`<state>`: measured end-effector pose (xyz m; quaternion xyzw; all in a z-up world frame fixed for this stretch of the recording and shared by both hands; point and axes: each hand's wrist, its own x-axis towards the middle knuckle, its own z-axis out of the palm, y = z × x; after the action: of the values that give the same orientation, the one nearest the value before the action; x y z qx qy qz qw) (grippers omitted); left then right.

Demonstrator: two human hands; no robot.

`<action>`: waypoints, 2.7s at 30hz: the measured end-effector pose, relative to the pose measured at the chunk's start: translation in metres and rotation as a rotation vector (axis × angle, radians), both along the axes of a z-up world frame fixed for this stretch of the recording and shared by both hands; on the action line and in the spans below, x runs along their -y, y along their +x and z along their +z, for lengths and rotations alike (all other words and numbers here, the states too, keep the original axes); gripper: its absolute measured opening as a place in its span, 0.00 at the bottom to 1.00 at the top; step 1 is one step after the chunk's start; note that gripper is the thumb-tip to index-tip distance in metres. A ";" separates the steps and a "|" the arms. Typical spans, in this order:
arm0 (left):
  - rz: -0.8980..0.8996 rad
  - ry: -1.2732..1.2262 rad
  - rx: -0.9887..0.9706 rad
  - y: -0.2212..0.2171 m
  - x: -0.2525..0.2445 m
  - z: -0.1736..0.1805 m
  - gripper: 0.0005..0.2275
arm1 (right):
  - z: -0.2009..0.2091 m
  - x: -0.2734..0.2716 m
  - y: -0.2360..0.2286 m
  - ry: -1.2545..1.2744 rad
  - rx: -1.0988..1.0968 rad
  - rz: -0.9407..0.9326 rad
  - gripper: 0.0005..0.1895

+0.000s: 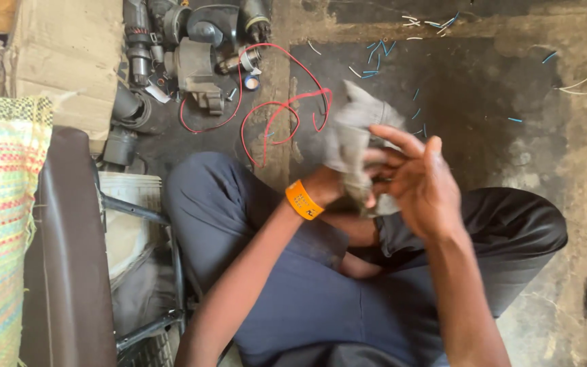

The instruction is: The person sits cross-legged on the floor and uses pliers to strip insulation from red and copper wires. They repeatedly cut and pull off insulation segments, leaving stripped wire ends. The workspace contains scattered wire pieces and tools.

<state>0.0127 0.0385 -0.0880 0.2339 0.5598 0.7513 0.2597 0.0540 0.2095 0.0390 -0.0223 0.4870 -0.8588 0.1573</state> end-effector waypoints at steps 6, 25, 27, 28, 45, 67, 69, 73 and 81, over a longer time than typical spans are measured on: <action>0.325 -0.253 -0.125 0.014 -0.040 -0.040 0.12 | -0.058 0.037 -0.013 -0.664 0.214 0.006 0.34; 0.440 -0.385 -0.297 0.021 -0.049 -0.053 0.09 | -0.071 0.040 0.007 -0.152 0.281 -0.430 0.40; 0.481 -0.413 -0.308 0.017 -0.053 -0.053 0.09 | -0.086 0.040 0.012 -0.193 0.376 -0.470 0.38; 0.497 -0.430 -0.309 0.021 -0.055 -0.053 0.09 | -0.092 0.039 0.016 -0.245 0.476 -0.508 0.37; 0.568 0.165 0.445 0.003 -0.031 -0.142 0.06 | -0.156 0.072 0.025 1.305 -0.272 -0.366 0.26; 0.683 -1.270 -0.483 0.000 0.057 0.032 0.11 | -0.038 0.028 0.019 1.071 -0.534 -0.454 0.06; 0.459 -1.550 -0.361 -0.007 0.072 0.029 0.08 | -0.039 -0.015 0.007 1.201 -0.285 -0.258 0.09; -0.101 -1.696 -0.418 -0.019 0.063 0.040 0.09 | -0.073 -0.069 -0.019 1.574 -0.331 0.176 0.25; 0.070 -1.726 -0.504 -0.085 0.056 0.056 0.19 | -0.128 -0.063 -0.013 1.814 -0.356 0.172 0.27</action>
<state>-0.0725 -0.0176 -0.0319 0.0981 0.9766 0.0034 0.1914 0.0410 0.2724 -0.0889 -0.0584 0.9861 -0.1185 0.1006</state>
